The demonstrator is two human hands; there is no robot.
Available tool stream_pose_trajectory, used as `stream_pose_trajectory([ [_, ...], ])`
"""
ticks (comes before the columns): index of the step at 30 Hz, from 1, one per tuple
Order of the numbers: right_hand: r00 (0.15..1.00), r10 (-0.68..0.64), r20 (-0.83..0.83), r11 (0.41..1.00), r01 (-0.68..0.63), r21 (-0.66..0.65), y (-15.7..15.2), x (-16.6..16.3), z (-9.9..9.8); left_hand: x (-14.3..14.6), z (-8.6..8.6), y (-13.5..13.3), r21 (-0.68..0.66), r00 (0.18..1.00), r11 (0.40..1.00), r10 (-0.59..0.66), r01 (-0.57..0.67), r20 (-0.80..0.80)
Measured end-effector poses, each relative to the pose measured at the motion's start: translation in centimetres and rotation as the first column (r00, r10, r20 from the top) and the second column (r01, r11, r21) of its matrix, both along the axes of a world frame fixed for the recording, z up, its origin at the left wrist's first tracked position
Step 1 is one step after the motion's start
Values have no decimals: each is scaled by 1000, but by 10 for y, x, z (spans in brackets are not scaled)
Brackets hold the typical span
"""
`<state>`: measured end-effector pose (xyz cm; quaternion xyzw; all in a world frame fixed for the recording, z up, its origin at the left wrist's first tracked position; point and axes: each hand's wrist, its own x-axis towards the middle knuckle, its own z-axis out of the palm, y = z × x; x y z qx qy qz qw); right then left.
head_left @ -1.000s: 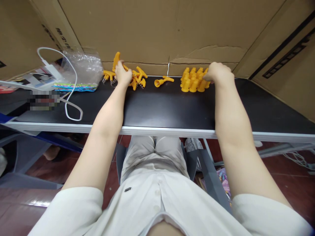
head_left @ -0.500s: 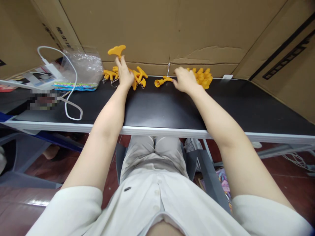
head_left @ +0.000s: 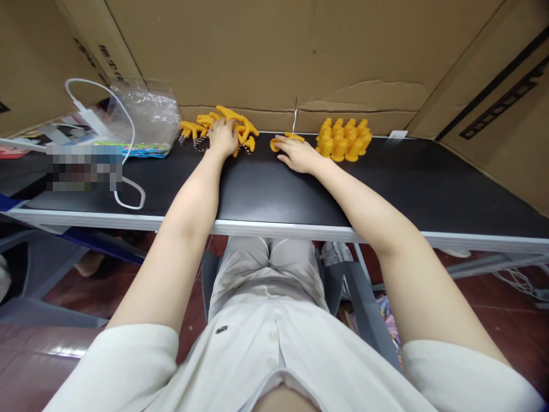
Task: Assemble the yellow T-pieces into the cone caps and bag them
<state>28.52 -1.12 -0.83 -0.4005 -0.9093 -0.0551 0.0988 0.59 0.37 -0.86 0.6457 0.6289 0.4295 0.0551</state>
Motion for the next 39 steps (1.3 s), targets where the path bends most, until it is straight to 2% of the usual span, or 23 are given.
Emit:
stream_pose_trajectory([
  [3,1000,16,15,999,-17,39,4,1,-2,-4,-2,0,-153,979,986,42,-73,-201],
  [5,1000,4,27,998,-6,70,2,1,0,-5,-2,0,-171,968,981,48,-93,-248],
  [11,996,-92,7,989,90,117,-15,1,14,-13,-7,9,-36,979,999,31,-39,-199],
  [18,985,-162,56,984,157,80,-24,-1,20,-11,-6,14,25,988,999,31,-28,-154],
  [25,966,-259,-3,963,259,75,-17,6,15,-12,-3,23,-99,961,995,-9,-19,-278],
  [28,959,-282,-38,958,284,50,-9,12,11,-14,0,24,-120,968,993,-35,5,-247],
  [31,951,-303,-66,952,305,17,-4,14,7,-14,4,16,-176,976,984,-4,-35,-219],
  [39,943,-330,-45,944,329,-32,-9,12,9,-11,9,-6,-239,983,967,43,-85,-176],
])
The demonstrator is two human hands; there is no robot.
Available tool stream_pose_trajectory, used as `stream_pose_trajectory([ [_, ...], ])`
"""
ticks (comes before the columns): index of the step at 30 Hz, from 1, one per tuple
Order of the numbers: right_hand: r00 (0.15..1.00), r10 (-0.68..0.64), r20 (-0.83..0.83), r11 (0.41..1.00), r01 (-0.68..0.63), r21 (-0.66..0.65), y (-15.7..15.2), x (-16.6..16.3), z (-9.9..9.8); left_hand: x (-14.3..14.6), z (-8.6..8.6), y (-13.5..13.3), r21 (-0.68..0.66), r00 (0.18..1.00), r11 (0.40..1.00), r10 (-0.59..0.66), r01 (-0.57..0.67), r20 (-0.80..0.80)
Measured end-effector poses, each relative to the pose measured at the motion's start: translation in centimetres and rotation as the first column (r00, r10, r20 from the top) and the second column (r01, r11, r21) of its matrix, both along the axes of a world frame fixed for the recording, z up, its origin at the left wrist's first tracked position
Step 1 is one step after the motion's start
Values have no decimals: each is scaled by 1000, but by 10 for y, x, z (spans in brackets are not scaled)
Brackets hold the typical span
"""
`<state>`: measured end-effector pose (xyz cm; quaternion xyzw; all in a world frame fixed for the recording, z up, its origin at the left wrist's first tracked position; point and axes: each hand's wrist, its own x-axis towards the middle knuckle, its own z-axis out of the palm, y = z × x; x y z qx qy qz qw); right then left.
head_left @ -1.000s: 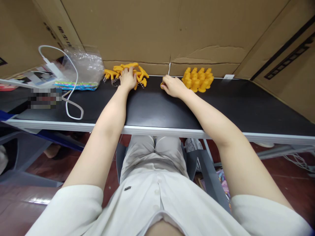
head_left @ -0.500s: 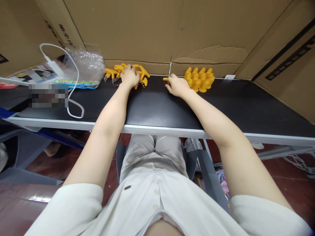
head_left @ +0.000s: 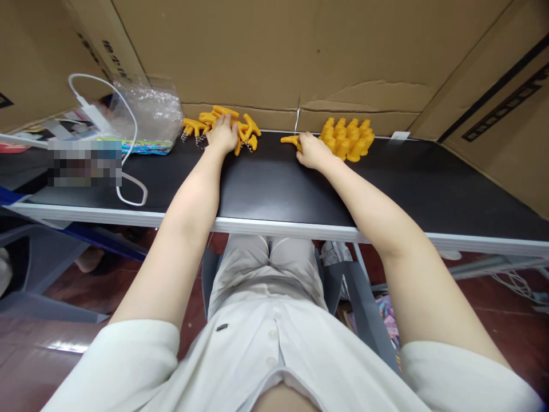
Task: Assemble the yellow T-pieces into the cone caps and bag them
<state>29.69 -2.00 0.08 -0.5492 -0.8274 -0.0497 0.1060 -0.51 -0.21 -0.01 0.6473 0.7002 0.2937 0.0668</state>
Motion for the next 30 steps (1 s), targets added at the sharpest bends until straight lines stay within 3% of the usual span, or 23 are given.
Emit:
stream_pose_trajectory([
  [6,999,-32,-43,999,32,-9,3,0,-2,-2,-1,4,-58,1000,998,-4,3,-23],
  [14,999,-33,-28,999,33,21,11,0,-9,-11,-8,22,14,996,997,-82,82,-26],
  [23,999,-32,-35,998,34,44,16,4,-13,-11,-16,14,45,985,987,-153,157,-86],
  [30,997,-79,-4,996,79,42,3,-3,-6,-3,-26,16,107,1000,994,-1,4,-25],
])
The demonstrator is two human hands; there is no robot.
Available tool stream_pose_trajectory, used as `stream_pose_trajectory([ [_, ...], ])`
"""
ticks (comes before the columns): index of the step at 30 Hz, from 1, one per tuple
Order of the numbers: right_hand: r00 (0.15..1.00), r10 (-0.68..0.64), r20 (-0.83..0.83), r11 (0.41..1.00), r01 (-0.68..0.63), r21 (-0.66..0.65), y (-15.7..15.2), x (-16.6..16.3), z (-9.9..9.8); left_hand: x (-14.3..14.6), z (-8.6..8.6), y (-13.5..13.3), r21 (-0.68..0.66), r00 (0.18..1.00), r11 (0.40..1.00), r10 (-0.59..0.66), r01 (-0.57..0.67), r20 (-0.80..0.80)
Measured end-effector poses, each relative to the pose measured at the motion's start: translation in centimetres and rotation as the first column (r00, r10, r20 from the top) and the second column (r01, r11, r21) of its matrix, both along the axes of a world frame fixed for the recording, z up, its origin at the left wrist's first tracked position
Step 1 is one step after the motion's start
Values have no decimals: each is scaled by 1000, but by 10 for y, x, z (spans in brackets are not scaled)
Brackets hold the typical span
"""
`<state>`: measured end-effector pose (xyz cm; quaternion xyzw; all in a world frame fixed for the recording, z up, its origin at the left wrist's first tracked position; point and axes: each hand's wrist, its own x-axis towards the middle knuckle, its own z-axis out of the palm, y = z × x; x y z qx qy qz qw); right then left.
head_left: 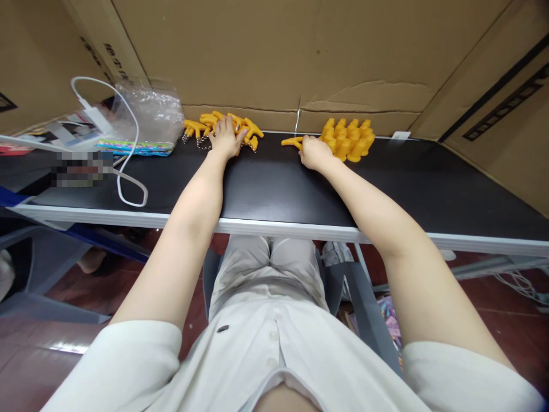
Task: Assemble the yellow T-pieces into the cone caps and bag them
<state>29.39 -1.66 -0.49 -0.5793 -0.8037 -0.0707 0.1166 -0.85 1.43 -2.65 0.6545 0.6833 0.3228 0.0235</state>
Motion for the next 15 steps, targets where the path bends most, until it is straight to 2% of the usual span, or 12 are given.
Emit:
stream_pose_trajectory([
  [4,1000,13,-10,999,-13,42,2,3,2,7,3,-4,22,999,1000,20,-21,28],
  [7,999,35,-36,994,-31,102,6,7,4,15,12,-11,47,1000,999,6,-7,29],
  [11,993,92,-68,976,-76,203,6,10,10,32,29,-26,178,988,972,-153,153,-13],
  [15,995,89,-37,975,-80,210,-4,8,21,53,41,-36,149,935,927,-323,344,-150],
])
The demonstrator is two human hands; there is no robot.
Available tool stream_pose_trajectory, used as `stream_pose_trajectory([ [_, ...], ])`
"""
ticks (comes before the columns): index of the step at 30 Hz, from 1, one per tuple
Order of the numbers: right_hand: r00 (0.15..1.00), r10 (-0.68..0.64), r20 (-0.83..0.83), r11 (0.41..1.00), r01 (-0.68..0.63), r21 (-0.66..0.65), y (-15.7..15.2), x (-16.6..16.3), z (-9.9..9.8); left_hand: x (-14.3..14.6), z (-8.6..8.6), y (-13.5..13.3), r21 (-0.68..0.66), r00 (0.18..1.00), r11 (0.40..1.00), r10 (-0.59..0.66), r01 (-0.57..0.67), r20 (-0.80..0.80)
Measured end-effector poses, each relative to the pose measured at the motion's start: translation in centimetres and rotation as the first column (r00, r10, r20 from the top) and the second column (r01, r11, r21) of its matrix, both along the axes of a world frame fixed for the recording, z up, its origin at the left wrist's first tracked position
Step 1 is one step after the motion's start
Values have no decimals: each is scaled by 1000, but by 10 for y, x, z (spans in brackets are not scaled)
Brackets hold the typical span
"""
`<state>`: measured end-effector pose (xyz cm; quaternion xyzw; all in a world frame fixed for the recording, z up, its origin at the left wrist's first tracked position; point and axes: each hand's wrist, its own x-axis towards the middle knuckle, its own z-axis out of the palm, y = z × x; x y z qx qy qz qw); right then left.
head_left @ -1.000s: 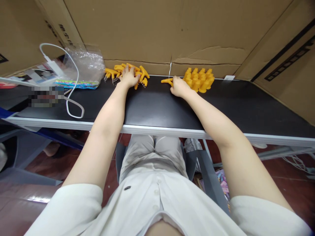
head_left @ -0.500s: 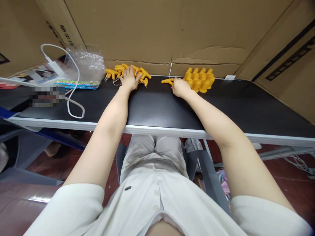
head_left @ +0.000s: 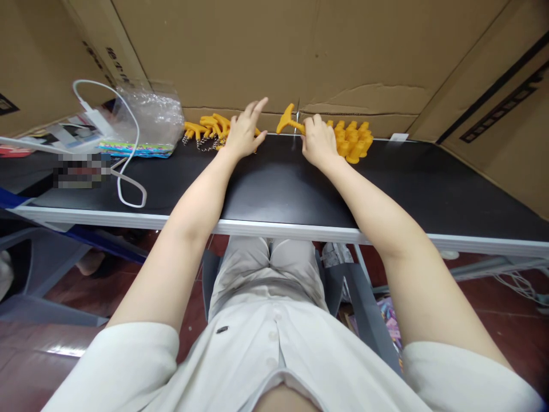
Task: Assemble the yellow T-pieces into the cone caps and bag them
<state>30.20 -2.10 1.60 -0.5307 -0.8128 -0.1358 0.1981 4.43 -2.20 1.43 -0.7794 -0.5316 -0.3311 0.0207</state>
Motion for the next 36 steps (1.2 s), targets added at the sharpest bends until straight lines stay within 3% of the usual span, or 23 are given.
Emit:
stream_pose_trajectory([
  [7,981,164,105,985,-157,-65,-18,-7,10,19,2,-1,-17,985,996,-92,91,-146],
  [12,979,179,94,981,-170,-98,-27,-15,12,20,6,-4,-29,990,999,-45,42,-137],
  [18,979,180,91,975,-165,-149,-27,-18,8,18,2,2,34,988,997,-65,70,-138],
  [25,988,129,85,990,-123,-76,-30,-16,14,21,-1,4,34,993,996,-80,84,-86],
  [36,963,264,55,963,-261,-64,-1,-6,-8,19,4,-1,20,987,998,-53,57,-152],
])
